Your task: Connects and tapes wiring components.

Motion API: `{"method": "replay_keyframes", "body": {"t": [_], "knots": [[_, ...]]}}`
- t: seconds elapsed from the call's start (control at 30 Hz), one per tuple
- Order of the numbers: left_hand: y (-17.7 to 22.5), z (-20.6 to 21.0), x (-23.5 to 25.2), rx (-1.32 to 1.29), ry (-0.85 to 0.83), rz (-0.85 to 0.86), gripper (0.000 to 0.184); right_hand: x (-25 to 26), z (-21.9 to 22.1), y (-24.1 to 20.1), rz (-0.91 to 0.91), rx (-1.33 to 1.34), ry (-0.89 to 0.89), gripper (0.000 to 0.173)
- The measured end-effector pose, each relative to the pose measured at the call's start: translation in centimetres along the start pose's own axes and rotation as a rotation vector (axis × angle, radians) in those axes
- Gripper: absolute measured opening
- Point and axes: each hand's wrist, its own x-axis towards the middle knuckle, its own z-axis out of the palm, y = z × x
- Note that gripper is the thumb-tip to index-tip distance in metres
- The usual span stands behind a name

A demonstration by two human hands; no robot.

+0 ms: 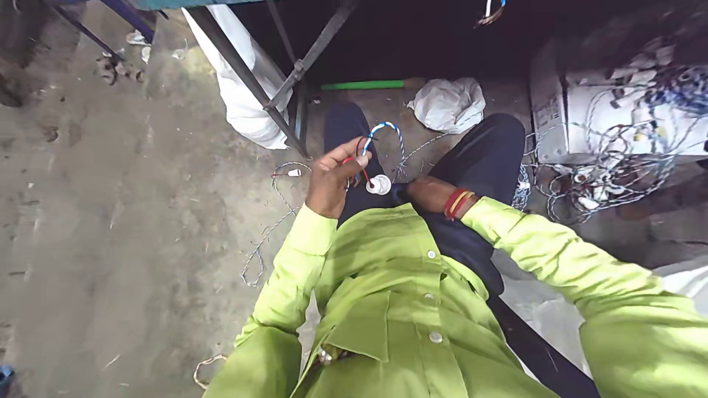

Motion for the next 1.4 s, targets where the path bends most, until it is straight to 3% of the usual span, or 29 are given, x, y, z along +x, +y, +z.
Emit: {"method": "replay_keyframes", "body": {"t": [0.07, 0.17, 0.27, 0.4, 0.53, 0.63, 0.73, 1.0, 1.1, 1.23, 1.4], "knots": [[0.0, 0.1, -1.2, 0.003, -0.004, -0.028, 0.029, -2.7, -1.6, -0.6, -0.006, 0.158, 0.255, 0.011], [-0.4, 0.3, -2.3, -0.003, -0.051, -0.052, 0.033, -8.0, -2.8, -3.0, -0.13, 0.561, 0.8, 0.011], [-0.3, 1.2, -3.2, 0.077, -0.091, -0.036, 0.037, -9.7, -3.3, -5.7, -0.271, 0.963, 0.995, 0.022], [-0.3, 2.3, -4.6, 0.177, -0.127, 0.019, 0.043, -8.1, -2.6, -7.6, -0.375, 1.025, 1.047, 0.046], [-0.8, 1.9, -4.5, 0.086, -0.178, 0.009, 0.044, -6.8, -2.0, -8.2, -0.341, 1.104, 1.19, 0.018], [-0.6, 1.7, -4.4, -0.014, -0.165, -0.05, 0.033, -7.0, -2.1, -7.8, -0.393, 1.164, 1.099, 0.021], [-0.3, 1.9, -4.4, -0.084, -0.03, -0.135, 0.027, -7.0, -2.1, -7.2, -0.407, 1.154, 0.986, 0.023], [-0.2, 2.2, -4.1, -0.104, 0.089, -0.231, 0.019, -6.2, -2.0, -5.7, -0.232, 1.215, 0.946, 0.011], [-0.2, 2.1, -4.2, -0.102, 0.08, -0.226, 0.018, -7.5, -2.3, -5.2, -0.282, 1.043, 0.938, 0.011], [-0.2, 1.9, -4.5, -0.033, 0.016, -0.208, 0.018, -7.2, -3.8, -3.7, -0.403, 0.672, 1.142, 0.029], [-0.2, 2.0, -4.6, -0.061, -0.059, -0.279, 0.018, -5.4, -4.3, -3.5, -0.519, 0.366, 1.183, 0.019]]}}
